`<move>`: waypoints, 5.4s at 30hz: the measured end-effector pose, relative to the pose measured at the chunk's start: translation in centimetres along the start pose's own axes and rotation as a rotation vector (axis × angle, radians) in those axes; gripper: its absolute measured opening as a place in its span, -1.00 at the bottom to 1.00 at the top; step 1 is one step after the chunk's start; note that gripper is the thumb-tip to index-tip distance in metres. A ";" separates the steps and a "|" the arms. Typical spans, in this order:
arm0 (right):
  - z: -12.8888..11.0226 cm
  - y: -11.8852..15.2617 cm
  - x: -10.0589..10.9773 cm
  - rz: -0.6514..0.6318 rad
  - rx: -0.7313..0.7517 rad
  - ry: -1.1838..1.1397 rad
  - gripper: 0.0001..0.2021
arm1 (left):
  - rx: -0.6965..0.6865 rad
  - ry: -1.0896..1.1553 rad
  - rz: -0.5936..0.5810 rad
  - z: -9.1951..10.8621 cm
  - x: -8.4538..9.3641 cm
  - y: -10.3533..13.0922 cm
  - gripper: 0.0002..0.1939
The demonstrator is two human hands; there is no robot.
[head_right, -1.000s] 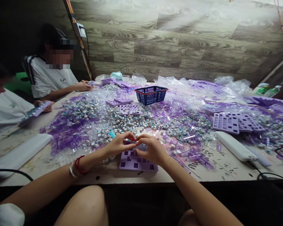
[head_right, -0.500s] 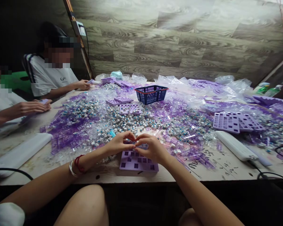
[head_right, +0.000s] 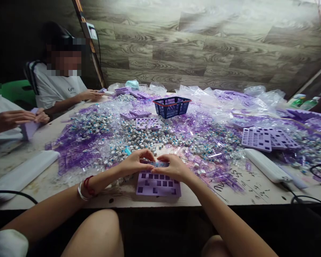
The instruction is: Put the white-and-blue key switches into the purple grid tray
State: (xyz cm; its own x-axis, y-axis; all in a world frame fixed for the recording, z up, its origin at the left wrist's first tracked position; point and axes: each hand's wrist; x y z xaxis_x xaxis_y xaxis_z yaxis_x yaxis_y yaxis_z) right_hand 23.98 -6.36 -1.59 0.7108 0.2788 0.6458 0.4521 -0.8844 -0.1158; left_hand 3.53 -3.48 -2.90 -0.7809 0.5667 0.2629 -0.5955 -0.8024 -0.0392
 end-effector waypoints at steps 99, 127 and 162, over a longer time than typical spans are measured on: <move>-0.5 -5.0 -2.6 0.276 0.034 0.404 -0.83 | 0.092 -0.973 0.142 -0.8 4.0 -0.8 -0.73; -1.7 0.2 -3.5 0.108 0.425 0.386 -0.79 | 0.092 -1.024 0.318 -0.6 2.7 -0.6 -0.82; -2.7 -0.3 -2.7 0.181 0.349 0.387 -0.83 | 0.095 -1.002 0.387 0.4 2.2 -0.2 -0.78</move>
State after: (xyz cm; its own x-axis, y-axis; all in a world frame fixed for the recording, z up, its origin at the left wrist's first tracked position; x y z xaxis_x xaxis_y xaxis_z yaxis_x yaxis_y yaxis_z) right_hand 20.45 -7.84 -1.31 0.5735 -0.0819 0.8151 0.5400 -0.7104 -0.4514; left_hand 1.99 -2.11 -1.91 -0.3777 -0.1048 0.9200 -0.2908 -0.9299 -0.2253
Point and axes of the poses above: each hand's wrist, its own y-axis away from the middle knuckle, its own x-axis out of the back of the hand, z = x × y, and after that the axes turned 6 degrees about x, right-handed
